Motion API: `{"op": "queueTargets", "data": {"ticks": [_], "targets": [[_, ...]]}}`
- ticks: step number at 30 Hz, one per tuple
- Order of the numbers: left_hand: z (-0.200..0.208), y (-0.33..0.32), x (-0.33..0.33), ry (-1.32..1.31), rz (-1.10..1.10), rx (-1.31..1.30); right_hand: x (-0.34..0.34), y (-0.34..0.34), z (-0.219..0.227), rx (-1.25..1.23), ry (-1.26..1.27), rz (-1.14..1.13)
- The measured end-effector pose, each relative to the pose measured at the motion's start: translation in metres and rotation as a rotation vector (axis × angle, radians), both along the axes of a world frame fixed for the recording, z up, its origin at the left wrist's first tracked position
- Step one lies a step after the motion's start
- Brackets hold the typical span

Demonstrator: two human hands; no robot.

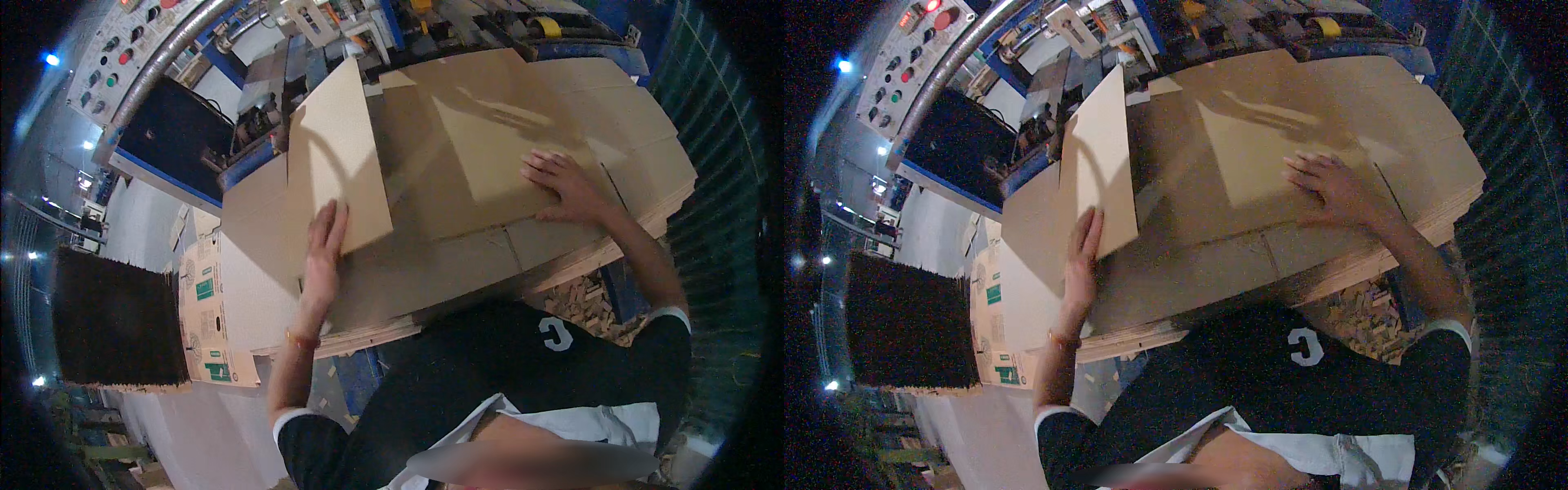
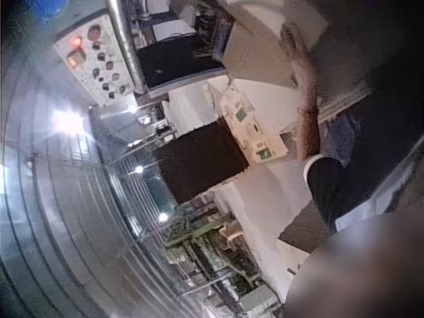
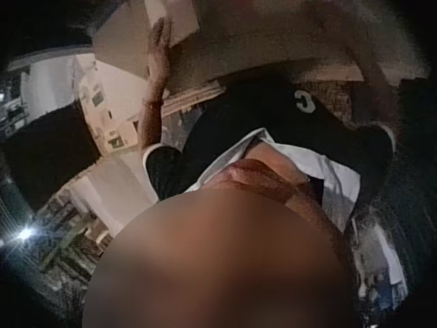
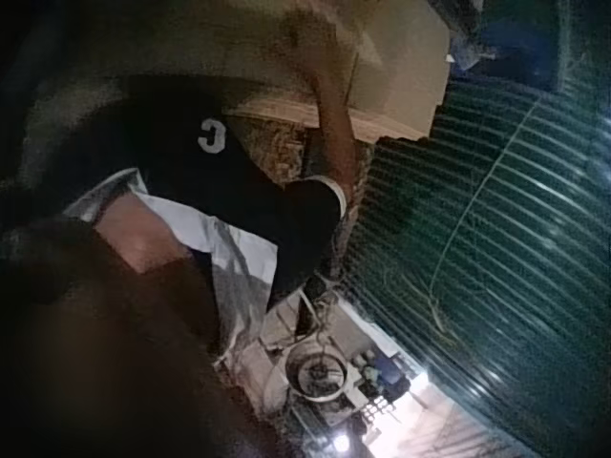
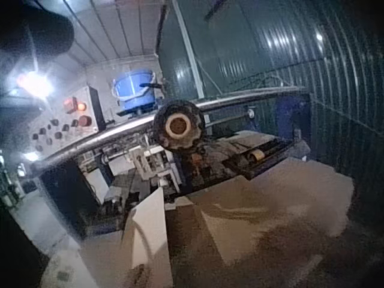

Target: The person repeatedly picks up flat cardboard sheets from a conveyor and stacks them by hand. The person aligns each sheet and places it on a growing pile, maintaining a consistent stack throughout the clip.

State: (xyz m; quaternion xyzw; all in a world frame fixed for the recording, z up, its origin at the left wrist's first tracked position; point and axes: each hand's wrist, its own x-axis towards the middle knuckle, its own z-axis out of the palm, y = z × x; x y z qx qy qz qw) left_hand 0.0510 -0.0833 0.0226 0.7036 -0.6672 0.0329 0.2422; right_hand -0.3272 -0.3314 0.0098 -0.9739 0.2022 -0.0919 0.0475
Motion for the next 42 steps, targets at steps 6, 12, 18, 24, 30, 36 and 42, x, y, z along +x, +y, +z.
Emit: {"op": "queueTargets", "data": {"ticks": [6, 12, 18, 24, 30, 36, 42], "targets": [[-0.019, -0.091, 0.044, -0.111, -0.003, -0.184, 0.060, -0.075, 0.005, 0.152, 0.000, -0.122], [-0.026, -0.151, 0.069, -0.280, 0.232, -0.172, 0.101, -0.102, -0.013, -0.028, -0.032, -0.225], [-0.021, -0.132, 0.054, -0.352, 0.424, -0.157, 0.122, -0.091, -0.009, -0.188, -0.035, -0.261], [-0.039, 0.043, 0.075, -0.208, 0.776, -0.590, 0.003, -0.030, 0.001, 0.041, -0.089, -0.361], [-0.080, 0.185, 0.065, 0.729, 1.276, -0.783, -0.159, -0.031, -0.062, -0.300, -0.214, -1.256], [-0.032, 0.123, 0.032, 0.551, 1.668, -0.486, -0.205, -0.054, -0.109, -0.257, -0.484, -1.219], [0.054, 0.127, 0.026, 0.526, 0.955, -0.990, -0.216, -0.076, -0.093, -0.306, -0.951, -1.261]]}}
